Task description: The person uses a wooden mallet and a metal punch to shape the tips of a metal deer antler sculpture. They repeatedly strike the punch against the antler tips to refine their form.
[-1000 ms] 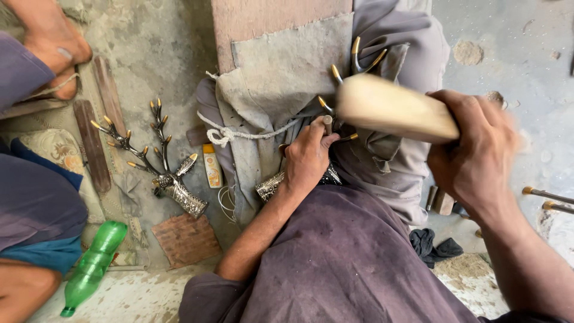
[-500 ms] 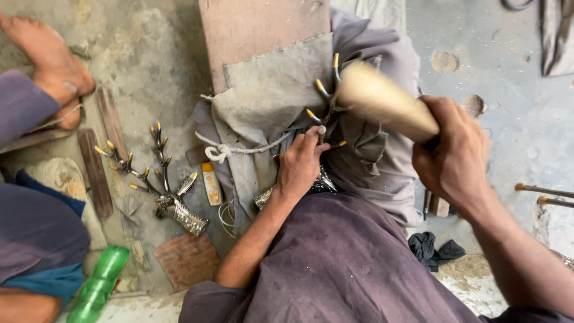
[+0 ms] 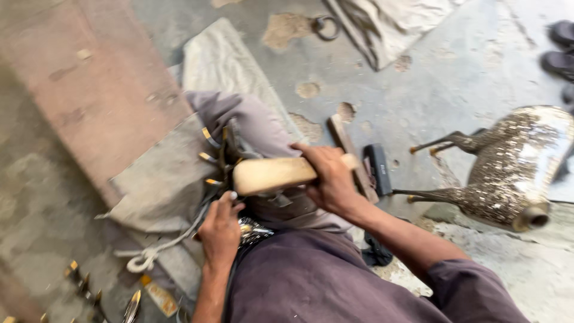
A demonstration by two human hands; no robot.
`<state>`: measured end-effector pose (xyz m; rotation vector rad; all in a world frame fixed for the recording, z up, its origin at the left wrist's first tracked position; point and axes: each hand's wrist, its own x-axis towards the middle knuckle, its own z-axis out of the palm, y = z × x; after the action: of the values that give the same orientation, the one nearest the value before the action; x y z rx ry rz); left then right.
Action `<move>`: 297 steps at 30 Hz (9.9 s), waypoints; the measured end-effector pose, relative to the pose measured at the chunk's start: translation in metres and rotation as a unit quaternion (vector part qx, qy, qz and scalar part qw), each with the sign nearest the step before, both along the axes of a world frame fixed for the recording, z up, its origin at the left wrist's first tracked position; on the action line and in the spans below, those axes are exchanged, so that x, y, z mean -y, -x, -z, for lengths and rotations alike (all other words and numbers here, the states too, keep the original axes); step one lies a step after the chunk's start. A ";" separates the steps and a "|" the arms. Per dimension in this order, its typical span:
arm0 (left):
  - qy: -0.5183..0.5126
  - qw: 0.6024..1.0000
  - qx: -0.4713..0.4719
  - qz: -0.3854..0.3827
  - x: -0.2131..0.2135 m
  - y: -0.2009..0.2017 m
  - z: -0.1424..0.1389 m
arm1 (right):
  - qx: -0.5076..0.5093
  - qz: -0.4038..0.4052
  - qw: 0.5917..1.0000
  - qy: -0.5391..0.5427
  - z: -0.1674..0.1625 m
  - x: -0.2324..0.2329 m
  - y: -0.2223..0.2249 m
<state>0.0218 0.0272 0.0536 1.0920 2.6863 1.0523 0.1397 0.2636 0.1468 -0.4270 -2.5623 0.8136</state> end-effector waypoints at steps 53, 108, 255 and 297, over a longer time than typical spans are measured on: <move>-0.022 0.999 0.014 0.030 0.043 -0.003 0.062 | 0.012 0.044 0.963 0.267 0.045 0.028 0.011; -0.211 0.923 0.131 -0.295 0.028 0.082 0.022 | 0.097 -0.268 0.782 -0.555 -0.062 0.057 0.226; -0.232 0.968 0.090 -0.024 -0.009 0.139 0.025 | 0.164 -0.150 0.920 -0.322 -0.076 0.003 0.194; -0.119 0.964 -0.038 0.234 -0.064 0.189 0.006 | 0.090 0.051 0.990 -0.100 -0.046 -0.035 0.104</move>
<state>-0.1673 0.0916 0.0476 1.7294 2.2072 1.2688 0.0355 0.2988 0.1932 -0.5857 -2.7275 0.4940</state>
